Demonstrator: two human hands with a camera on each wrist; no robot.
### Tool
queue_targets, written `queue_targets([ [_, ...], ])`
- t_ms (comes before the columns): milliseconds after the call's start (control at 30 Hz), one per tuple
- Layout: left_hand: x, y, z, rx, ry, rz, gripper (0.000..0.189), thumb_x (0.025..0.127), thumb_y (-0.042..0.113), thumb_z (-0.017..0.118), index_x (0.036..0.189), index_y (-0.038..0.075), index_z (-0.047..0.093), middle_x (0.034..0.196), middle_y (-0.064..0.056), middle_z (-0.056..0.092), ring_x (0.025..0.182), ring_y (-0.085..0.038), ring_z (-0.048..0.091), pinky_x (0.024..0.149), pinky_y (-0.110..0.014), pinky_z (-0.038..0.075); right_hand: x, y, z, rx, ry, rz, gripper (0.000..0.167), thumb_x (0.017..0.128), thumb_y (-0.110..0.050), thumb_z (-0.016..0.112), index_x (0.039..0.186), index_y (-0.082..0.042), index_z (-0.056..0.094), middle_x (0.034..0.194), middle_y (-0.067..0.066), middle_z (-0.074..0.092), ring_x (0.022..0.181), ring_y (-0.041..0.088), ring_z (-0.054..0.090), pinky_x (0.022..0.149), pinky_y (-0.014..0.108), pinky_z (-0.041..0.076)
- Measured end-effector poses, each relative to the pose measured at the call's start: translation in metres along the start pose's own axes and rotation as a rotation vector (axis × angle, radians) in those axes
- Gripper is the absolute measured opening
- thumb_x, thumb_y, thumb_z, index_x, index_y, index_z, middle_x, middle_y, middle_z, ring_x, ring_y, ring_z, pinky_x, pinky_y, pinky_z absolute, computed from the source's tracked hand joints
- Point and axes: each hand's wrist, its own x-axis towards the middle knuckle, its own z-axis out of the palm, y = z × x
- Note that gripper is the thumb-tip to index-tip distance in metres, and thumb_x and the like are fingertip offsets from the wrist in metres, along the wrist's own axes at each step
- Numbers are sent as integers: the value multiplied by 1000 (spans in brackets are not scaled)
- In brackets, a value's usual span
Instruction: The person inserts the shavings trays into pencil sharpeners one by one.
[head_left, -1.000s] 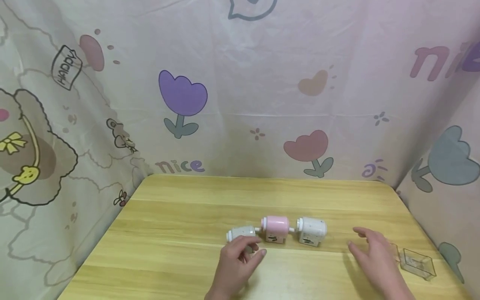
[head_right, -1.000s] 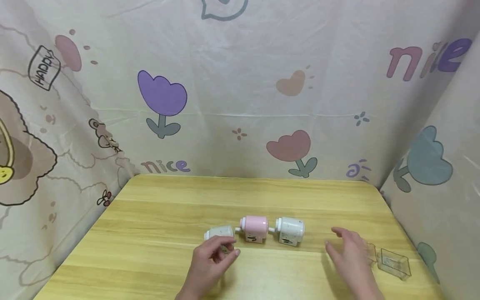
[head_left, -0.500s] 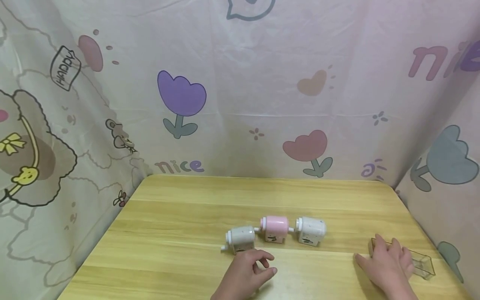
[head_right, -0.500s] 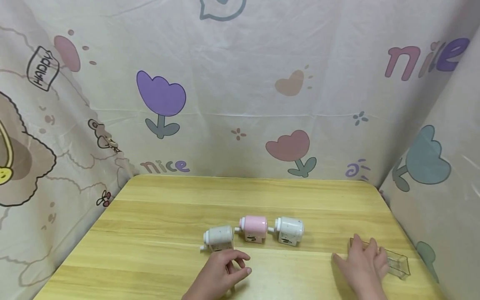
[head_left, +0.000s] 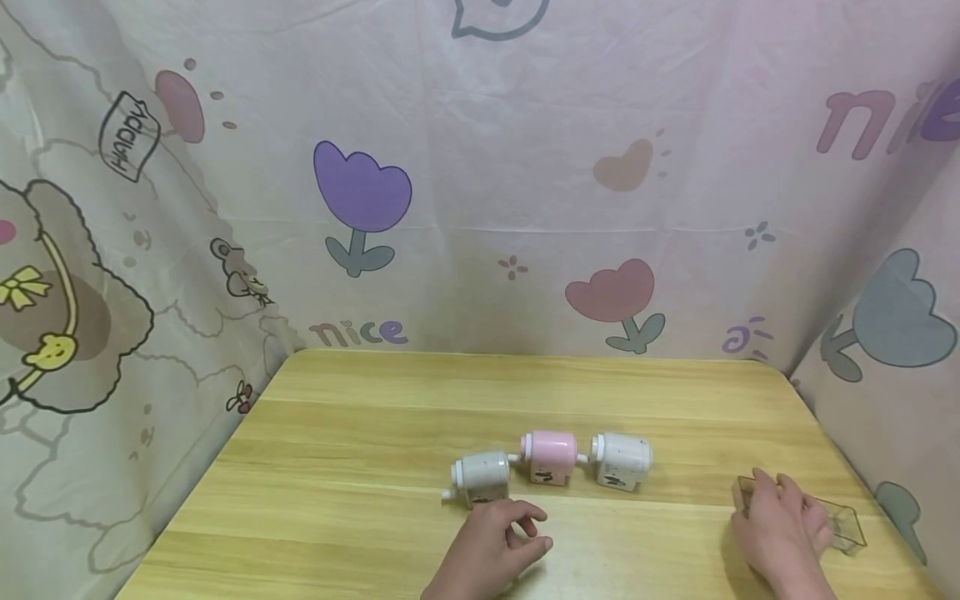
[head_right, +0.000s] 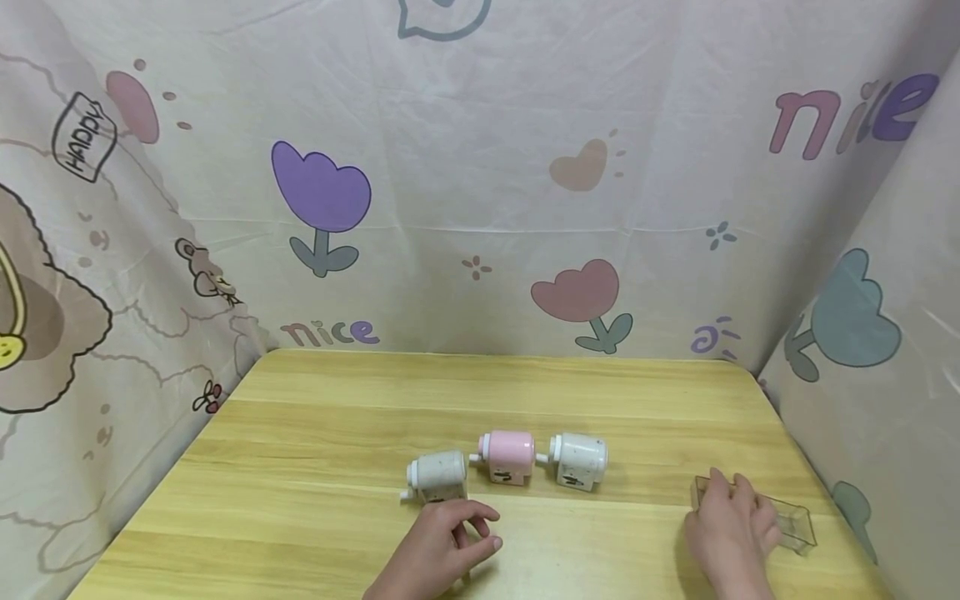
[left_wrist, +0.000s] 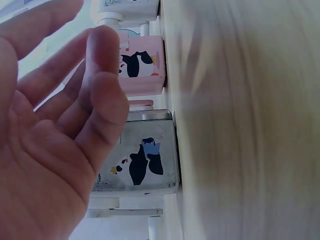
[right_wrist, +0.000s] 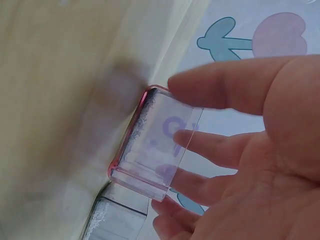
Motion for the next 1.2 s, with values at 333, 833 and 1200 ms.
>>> queue_targets([
  [333, 0, 1, 1, 7, 1, -10, 22, 90, 23, 80, 107, 8, 77, 85, 16, 68, 62, 4, 55, 62, -18, 49, 4, 8, 2, -50, 41, -26, 69, 85, 11, 53, 147, 23, 26, 144, 50, 14, 126, 73, 2, 99, 81, 3],
  [833, 1, 0, 1, 45, -2, -13, 22, 90, 24, 80, 107, 9, 78, 84, 17, 68, 62, 5, 55, 64, -18, 49, 0, -1, 0, -85, 145, -171, 62, 93, -20, 68, 138, 17, 48, 133, 46, 47, 120, 60, 36, 98, 69, 23],
  [1200, 0, -1, 0, 44, -12, -23, 23, 91, 25, 79, 107, 8, 77, 84, 18, 67, 63, 5, 56, 64, -18, 49, 0, -8, 3, 16, 128, -289, 62, 93, -28, 76, 138, 10, 54, 122, 37, 59, 113, 49, 54, 91, 67, 40],
])
